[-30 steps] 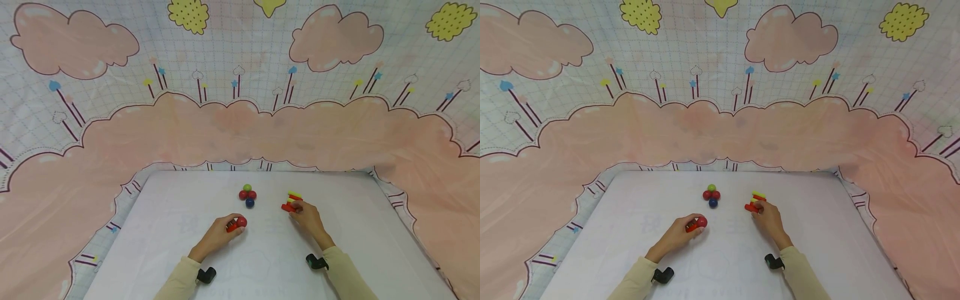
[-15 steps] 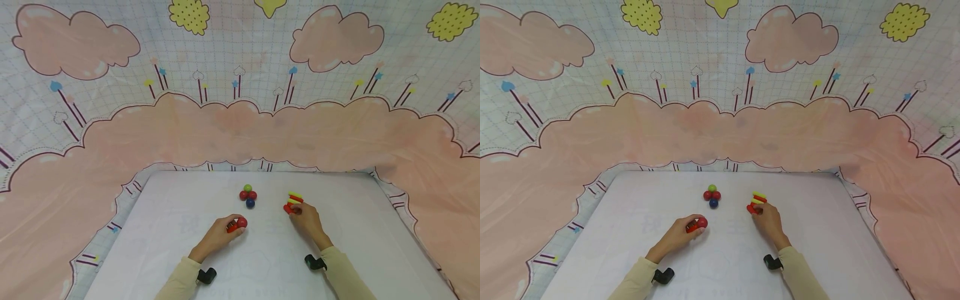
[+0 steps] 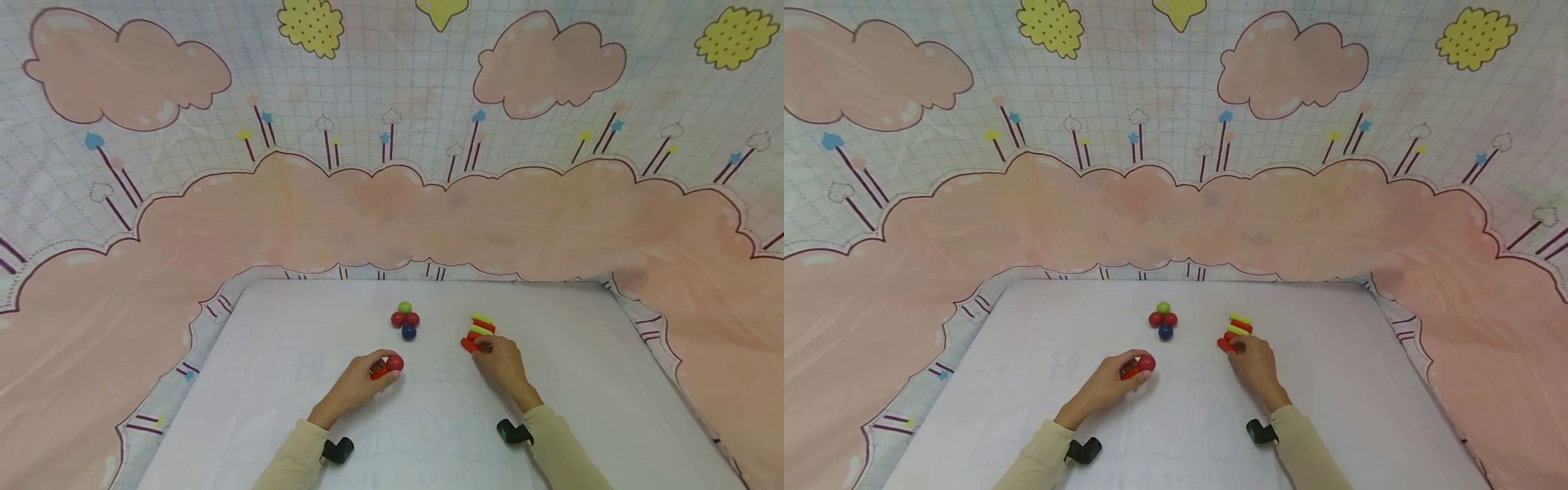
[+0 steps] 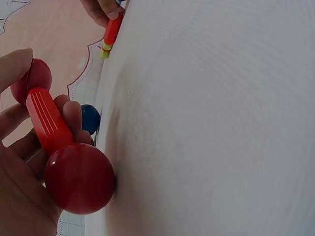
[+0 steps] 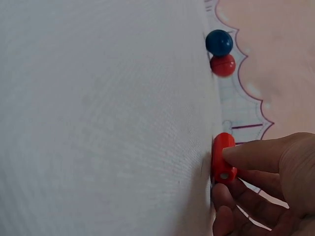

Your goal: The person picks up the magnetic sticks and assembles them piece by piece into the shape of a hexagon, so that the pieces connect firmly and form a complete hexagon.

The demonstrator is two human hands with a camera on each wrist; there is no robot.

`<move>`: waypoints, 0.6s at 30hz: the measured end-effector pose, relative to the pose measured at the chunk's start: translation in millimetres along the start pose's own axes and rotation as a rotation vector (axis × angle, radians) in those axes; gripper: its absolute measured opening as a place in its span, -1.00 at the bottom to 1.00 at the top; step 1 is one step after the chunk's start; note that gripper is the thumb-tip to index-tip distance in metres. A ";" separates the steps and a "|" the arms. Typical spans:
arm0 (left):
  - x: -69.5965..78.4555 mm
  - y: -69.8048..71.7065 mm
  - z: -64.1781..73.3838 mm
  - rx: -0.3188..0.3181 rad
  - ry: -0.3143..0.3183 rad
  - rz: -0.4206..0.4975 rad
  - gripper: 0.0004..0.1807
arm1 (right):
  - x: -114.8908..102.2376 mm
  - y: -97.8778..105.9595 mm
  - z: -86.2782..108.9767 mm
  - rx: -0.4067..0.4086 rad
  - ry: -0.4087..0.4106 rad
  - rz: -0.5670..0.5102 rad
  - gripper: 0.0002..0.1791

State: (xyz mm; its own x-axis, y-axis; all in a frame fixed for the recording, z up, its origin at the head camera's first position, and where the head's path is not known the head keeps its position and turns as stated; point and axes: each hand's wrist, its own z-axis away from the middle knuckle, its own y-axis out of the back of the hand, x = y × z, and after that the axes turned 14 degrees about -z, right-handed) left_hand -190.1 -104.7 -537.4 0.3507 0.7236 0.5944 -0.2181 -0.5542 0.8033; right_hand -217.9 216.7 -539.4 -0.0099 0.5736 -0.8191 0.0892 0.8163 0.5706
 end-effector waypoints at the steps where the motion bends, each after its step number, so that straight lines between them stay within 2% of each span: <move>1: -0.2 0.1 0.2 0.001 -0.001 0.002 -0.54 | -0.4 0.2 0.6 0.000 0.000 -0.007 -0.73; 8: -0.6 2.0 0.2 -0.001 0.011 0.005 -0.54 | -5.9 2.1 2.2 -0.005 -0.005 -0.027 -0.75; 18: 1.7 4.9 -2.6 0.013 0.015 -0.011 -0.53 | -20.9 5.9 5.8 -0.003 0.116 -0.058 -0.74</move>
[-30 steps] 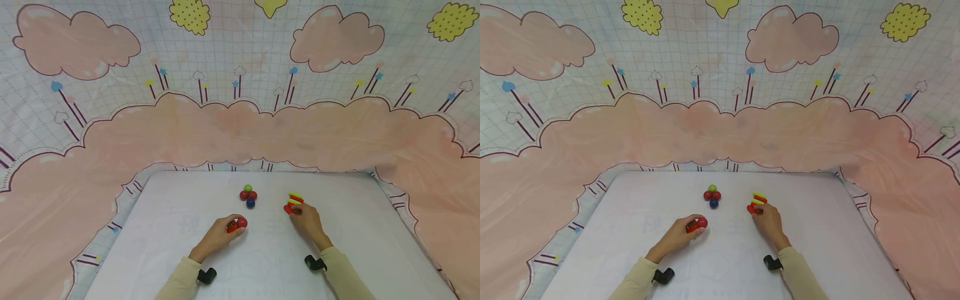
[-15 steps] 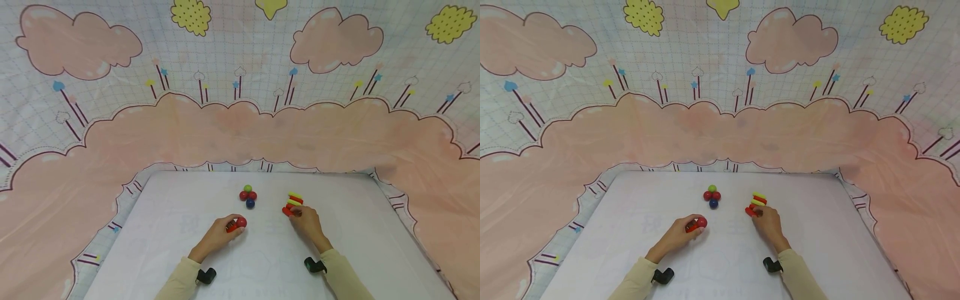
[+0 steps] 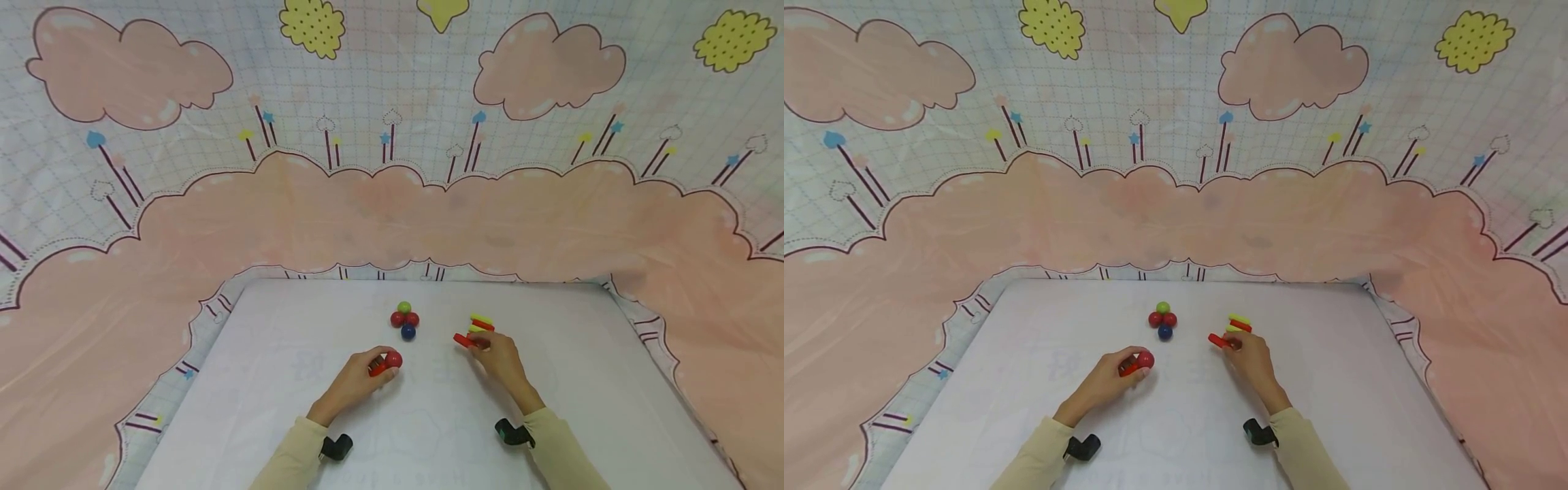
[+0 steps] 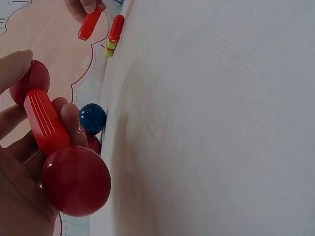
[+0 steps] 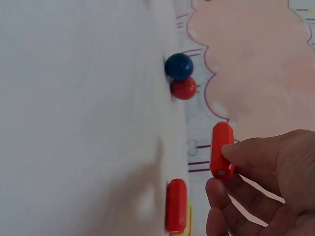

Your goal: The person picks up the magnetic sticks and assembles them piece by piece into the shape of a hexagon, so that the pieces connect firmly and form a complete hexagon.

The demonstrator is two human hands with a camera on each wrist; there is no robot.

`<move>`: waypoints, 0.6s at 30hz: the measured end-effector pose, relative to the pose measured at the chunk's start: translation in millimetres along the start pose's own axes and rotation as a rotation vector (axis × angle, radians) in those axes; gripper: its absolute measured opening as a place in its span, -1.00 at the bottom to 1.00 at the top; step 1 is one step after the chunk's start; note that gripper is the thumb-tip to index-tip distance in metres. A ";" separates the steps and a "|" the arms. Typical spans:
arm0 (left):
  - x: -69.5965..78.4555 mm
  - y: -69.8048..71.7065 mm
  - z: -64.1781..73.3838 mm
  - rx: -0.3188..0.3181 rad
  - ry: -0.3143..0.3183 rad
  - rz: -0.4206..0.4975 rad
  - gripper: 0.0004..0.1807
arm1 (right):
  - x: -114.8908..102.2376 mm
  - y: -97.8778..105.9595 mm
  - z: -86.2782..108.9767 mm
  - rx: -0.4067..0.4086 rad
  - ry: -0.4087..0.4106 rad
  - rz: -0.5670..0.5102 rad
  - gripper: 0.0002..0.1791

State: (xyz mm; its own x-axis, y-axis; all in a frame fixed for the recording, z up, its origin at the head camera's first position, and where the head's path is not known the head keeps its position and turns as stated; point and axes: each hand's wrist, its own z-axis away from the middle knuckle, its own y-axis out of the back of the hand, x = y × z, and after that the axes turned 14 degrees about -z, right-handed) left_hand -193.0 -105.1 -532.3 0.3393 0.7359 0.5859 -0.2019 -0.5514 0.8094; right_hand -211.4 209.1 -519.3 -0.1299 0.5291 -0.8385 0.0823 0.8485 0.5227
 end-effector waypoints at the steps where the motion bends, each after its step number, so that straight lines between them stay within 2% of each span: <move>1: 0.5 0.6 -0.3 0.006 -0.005 0.000 -0.53 | -1.9 0.4 0.4 -0.003 0.008 -0.009 -0.73; 6: 2.8 2.7 -1.8 0.031 -0.025 -0.012 -0.54 | -14.0 2.2 3.6 -0.012 0.038 -0.057 -0.73; 18: 9.7 4.2 -6.2 0.057 -0.036 -0.051 -0.53 | -39.9 0.6 9.7 -0.040 0.120 -0.066 -0.76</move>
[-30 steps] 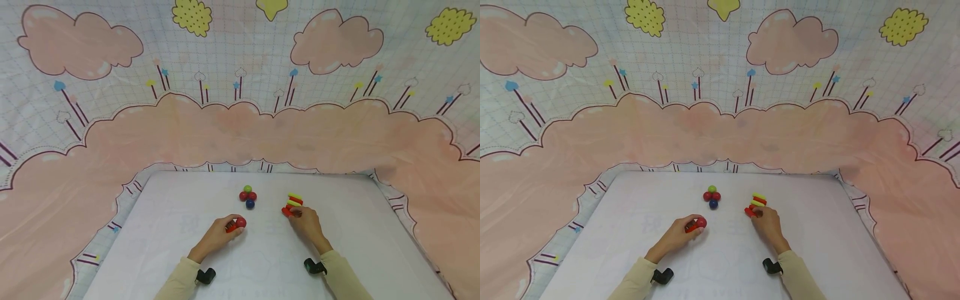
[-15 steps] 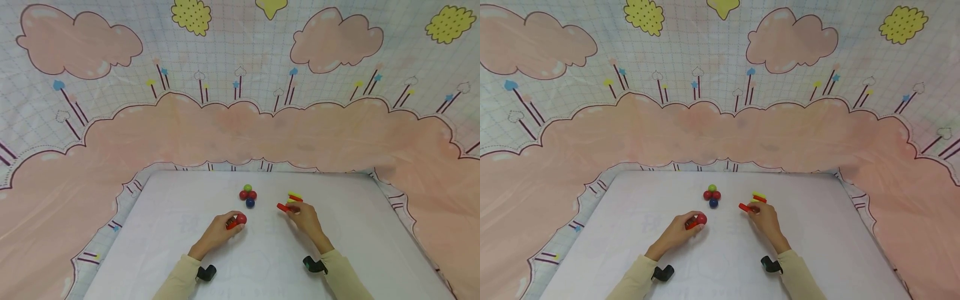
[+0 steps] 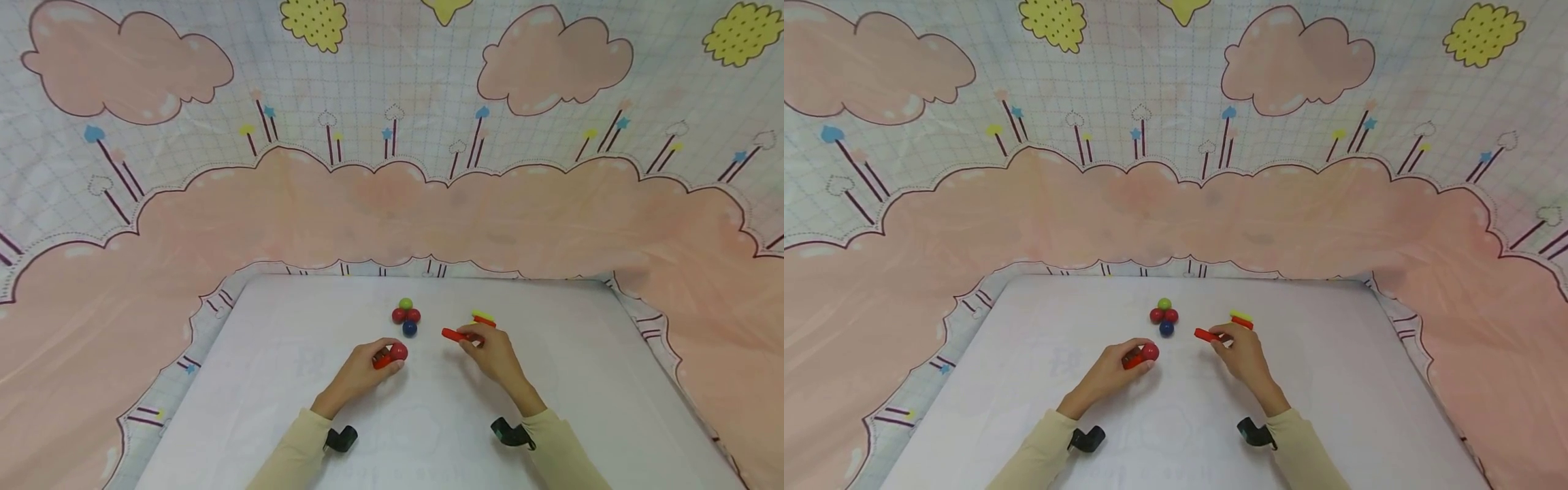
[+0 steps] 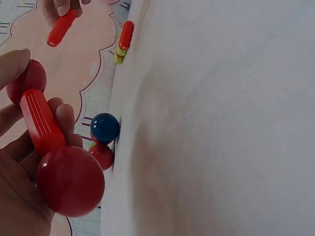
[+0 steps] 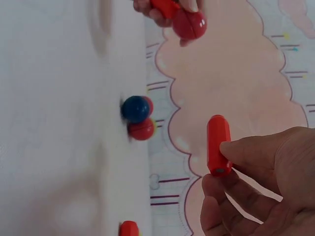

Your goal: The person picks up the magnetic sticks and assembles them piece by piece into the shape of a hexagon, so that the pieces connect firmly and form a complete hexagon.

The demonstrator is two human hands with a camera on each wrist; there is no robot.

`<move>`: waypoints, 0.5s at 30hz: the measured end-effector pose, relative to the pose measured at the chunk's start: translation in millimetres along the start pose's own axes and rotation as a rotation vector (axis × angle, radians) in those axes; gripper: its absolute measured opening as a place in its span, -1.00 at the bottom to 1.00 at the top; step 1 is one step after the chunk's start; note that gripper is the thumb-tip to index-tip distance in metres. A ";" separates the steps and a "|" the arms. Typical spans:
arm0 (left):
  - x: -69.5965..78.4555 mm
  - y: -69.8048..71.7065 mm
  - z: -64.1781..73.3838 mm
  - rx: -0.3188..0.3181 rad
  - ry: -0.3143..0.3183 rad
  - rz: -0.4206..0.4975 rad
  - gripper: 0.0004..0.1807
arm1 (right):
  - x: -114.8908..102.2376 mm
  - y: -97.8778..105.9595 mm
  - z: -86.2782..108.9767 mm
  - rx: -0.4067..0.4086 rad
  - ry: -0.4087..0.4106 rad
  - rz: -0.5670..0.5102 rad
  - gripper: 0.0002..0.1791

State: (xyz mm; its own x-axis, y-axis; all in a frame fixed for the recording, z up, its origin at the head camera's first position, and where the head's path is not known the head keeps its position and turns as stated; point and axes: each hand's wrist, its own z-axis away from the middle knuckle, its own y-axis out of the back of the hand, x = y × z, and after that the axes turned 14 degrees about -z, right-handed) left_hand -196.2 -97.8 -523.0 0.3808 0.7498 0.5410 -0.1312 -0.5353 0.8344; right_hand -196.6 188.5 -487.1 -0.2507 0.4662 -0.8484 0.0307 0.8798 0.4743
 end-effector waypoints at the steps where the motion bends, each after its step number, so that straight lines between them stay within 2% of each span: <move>1: 0.7 0.1 -0.7 0.001 -0.002 -0.001 -0.53 | -1.8 -0.6 0.2 -0.002 0.003 -0.003 -0.76; 10: 5.3 -2.7 -7.1 0.020 -0.026 0.007 -0.51 | -14.6 -5.2 0.6 -0.037 0.013 -0.009 -0.76; 15: 7.6 -4.5 -10.2 0.031 -0.036 -0.025 -0.50 | -21.2 -7.5 1.5 -0.065 0.002 -0.014 -0.76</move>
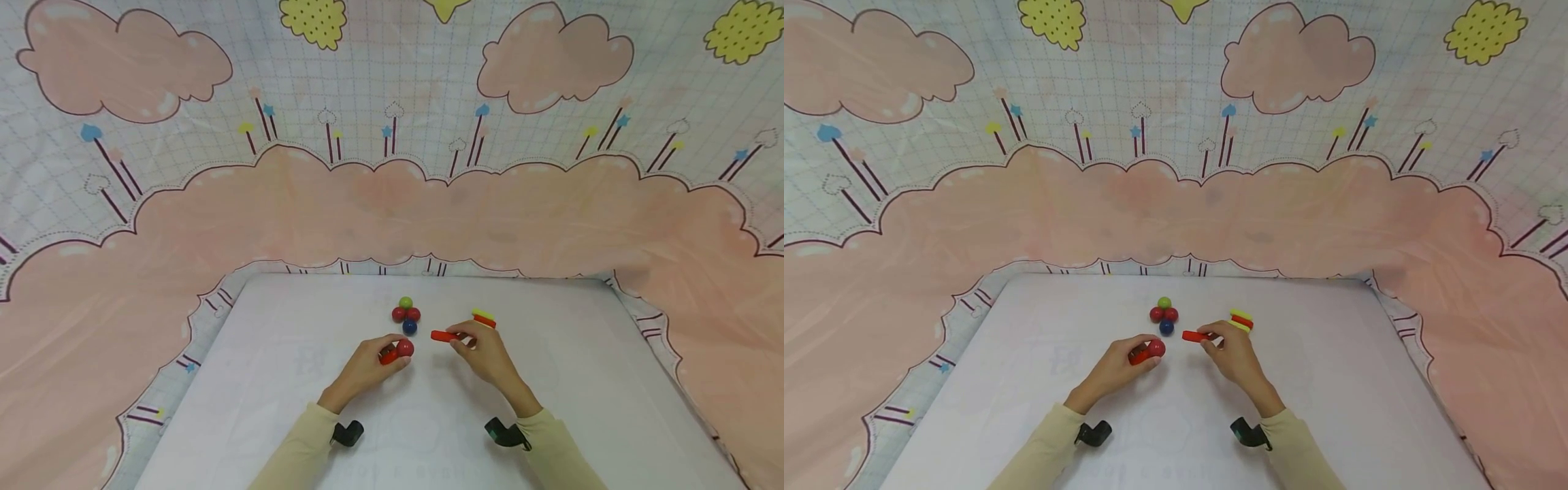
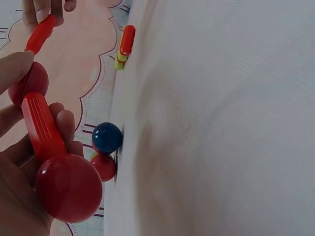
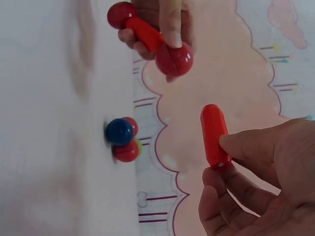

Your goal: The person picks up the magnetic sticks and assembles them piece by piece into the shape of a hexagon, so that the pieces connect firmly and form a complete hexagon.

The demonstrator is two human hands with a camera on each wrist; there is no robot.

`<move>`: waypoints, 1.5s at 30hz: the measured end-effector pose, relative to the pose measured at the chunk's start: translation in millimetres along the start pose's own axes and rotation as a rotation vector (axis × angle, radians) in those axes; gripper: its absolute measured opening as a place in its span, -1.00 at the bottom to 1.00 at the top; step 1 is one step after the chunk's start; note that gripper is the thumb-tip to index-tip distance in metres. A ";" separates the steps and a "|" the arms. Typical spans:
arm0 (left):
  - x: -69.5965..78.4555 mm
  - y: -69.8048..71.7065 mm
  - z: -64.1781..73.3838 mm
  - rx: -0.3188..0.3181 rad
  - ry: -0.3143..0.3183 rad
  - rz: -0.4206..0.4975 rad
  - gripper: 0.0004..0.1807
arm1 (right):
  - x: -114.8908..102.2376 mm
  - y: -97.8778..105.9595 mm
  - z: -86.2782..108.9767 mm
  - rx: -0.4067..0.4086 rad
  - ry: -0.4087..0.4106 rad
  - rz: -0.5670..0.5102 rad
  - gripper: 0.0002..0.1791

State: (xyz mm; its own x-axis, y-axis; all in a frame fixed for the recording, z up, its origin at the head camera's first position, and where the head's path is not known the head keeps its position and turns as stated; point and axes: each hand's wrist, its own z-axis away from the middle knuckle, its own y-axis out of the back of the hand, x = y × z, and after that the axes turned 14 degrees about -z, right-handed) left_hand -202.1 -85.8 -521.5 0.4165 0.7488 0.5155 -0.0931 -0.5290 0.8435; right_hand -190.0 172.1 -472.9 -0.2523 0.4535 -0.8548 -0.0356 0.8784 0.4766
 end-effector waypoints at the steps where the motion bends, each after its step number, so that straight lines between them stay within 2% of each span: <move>1: 0.4 0.1 -0.5 0.003 -0.003 -0.006 -0.49 | -1.1 -0.6 0.0 -0.004 -0.007 -0.002 -0.76; 7: 1.9 -0.1 -2.2 0.003 -0.006 -0.025 -0.46 | -5.7 -5.1 -0.4 -0.045 -0.042 -0.016 -0.75; 15: 6.1 -0.1 -1.2 0.011 -0.042 -0.070 -0.48 | -6.6 -10.1 1.4 -0.077 0.001 -0.034 -0.76; 20: 7.6 -0.9 -1.9 0.013 -0.071 -0.097 -0.51 | -8.0 -12.5 0.9 -0.085 -0.011 0.003 -0.77; 26: 9.9 -0.9 -1.5 -0.015 -0.074 -0.121 -0.50 | -8.6 -17.0 1.2 -0.099 -0.015 0.018 -0.79; 31: 8.0 -2.3 -0.3 -0.048 -0.058 -0.083 -0.55 | -7.1 -23.1 3.1 -0.092 -0.026 0.012 -0.78; 38: 0.8 -6.6 1.5 -0.112 -0.038 -0.009 -0.57 | -2.3 -34.8 4.8 -0.106 0.018 -0.001 -0.80; 45: 0.6 -9.3 3.7 -0.080 -0.053 0.013 -0.66 | 4.5 -48.0 5.3 -0.113 0.049 -0.048 -0.80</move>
State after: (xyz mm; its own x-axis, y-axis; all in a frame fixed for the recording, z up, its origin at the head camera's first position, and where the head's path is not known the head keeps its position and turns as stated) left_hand -197.7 -81.9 -529.6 0.4622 0.7188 0.5193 -0.1694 -0.5033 0.8474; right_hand -184.3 132.8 -500.8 -0.2948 0.4006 -0.8675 -0.1564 0.8754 0.4574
